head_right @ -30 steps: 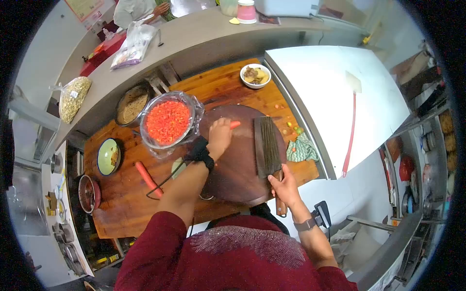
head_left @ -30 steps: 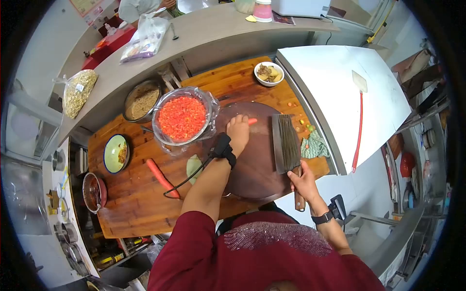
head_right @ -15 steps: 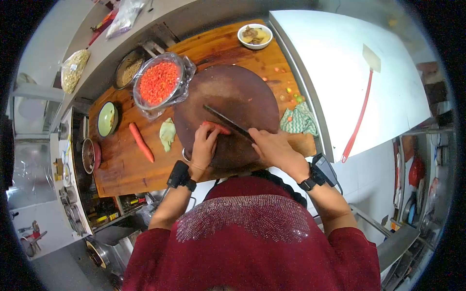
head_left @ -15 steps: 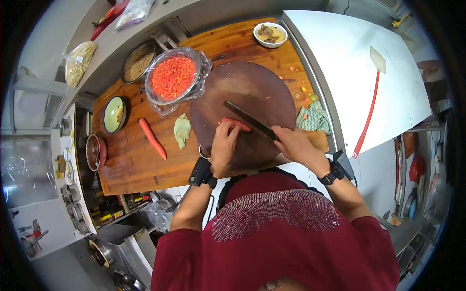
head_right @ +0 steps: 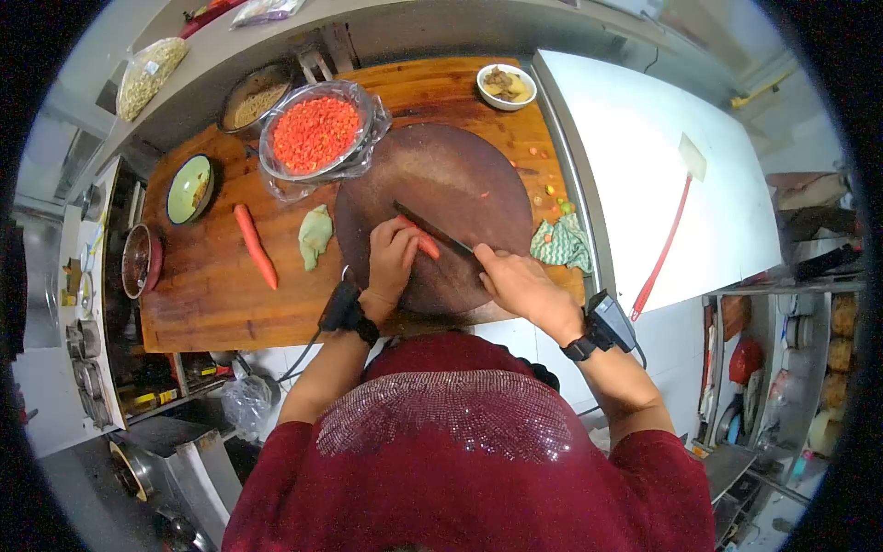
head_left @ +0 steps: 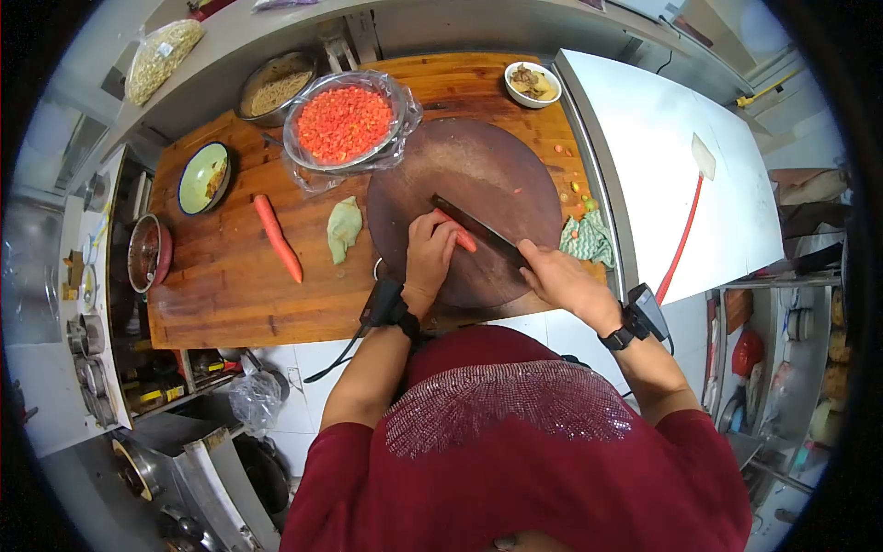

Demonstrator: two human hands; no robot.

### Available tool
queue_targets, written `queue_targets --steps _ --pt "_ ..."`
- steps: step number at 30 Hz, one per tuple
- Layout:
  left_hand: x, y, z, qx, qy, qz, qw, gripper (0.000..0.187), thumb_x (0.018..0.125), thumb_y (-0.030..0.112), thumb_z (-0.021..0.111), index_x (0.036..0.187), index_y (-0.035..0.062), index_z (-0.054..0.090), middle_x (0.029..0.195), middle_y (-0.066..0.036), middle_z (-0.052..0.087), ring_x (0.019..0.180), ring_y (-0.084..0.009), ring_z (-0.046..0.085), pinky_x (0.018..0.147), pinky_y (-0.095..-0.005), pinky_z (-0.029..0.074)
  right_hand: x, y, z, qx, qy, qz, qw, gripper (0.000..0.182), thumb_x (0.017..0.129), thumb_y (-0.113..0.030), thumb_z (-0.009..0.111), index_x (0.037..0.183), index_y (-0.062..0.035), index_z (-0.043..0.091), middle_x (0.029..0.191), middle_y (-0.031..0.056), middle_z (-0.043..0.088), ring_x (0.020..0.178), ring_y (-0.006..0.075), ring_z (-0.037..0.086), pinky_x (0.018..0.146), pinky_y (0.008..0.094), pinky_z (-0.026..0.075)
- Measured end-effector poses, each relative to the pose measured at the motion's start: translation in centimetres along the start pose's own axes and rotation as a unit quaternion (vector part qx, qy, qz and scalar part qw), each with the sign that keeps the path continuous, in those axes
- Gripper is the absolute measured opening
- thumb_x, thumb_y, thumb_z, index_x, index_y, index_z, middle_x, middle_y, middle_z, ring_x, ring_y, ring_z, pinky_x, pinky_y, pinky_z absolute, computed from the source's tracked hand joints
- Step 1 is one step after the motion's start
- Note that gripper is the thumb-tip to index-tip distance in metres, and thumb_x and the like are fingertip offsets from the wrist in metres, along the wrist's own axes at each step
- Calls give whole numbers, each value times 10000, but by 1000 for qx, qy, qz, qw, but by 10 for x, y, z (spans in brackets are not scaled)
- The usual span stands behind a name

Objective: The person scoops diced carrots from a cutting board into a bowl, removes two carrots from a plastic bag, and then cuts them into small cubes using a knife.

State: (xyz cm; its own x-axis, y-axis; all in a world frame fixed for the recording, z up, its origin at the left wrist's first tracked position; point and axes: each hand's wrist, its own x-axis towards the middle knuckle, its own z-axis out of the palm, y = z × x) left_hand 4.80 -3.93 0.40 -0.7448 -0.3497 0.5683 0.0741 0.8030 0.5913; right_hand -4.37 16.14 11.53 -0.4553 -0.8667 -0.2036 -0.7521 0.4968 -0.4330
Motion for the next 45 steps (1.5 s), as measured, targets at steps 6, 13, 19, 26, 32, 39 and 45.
queue_targets --steps 6,13,19,26,32,39,45 --pt "-1 -4 0 -21 -5 -15 1000 113 809 58 565 921 57 584 981 -110 528 981 -322 494 842 -409 430 10 -21 -11 -42 23 11 999 226 829 -100 546 1001 -32 417 826 227 591 789 412 578 649 477 464" --pt "1 -5 0 -11 -18 -21 1000 122 815 46 555 937 48 561 1014 -116 512 984 -333 489 823 -405 444 14 -41 -34 -48 -24 14 998 144 843 -66 458 979 -31 426 802 232 604 771 421 598 635 485 482" --pt "1 -5 1 -25 -30 -31 999 99 816 43 551 914 40 559 1013 -126 515 979 -338 482 845 -412 415 28 -39 -28 -74 -58 32 995 164 818 -50 495 947 -11 401 667 237 574 684 429 576 581 490 447" --pt "3 -5 1 -17 -31 -30 999 129 804 42 559 933 37 562 1026 -124 524 996 -339 488 852 -408 429 55 -31 -4 -23 -26 36 999 162 825 -69 507 934 -15 401 679 239 579 671 442 572 580 519 440" --pt "0 -6 4 -39 -35 -41 998 81 821 52 547 900 46 563 1016 -127 522 993 -327 471 888 -417 377 53 -22 21 -27 -22 75 997 167 814 -85 492 952 -20 426 760 247 615 752 425 607 647 519 476" --pt "0 -3 2 -21 -44 -55 997 85 830 71 549 910 46 558 1037 -121 515 1009 -335 469 860 -415 418 31 -38 -17 -39 -11 39 998 192 827 -94 544 929 -29 395 687 238 581 682 448 568 586 518 446" --pt "-1 -7 2 -28 -33 -42 998 71 827 79 555 891 50 549 1026 -124 508 990 -336 472 840 -418 423 26 -46 -31 -35 -69 73 994 168 822 -51 513 947 -11 408 717 254 579 726 450 569 621 524 434"
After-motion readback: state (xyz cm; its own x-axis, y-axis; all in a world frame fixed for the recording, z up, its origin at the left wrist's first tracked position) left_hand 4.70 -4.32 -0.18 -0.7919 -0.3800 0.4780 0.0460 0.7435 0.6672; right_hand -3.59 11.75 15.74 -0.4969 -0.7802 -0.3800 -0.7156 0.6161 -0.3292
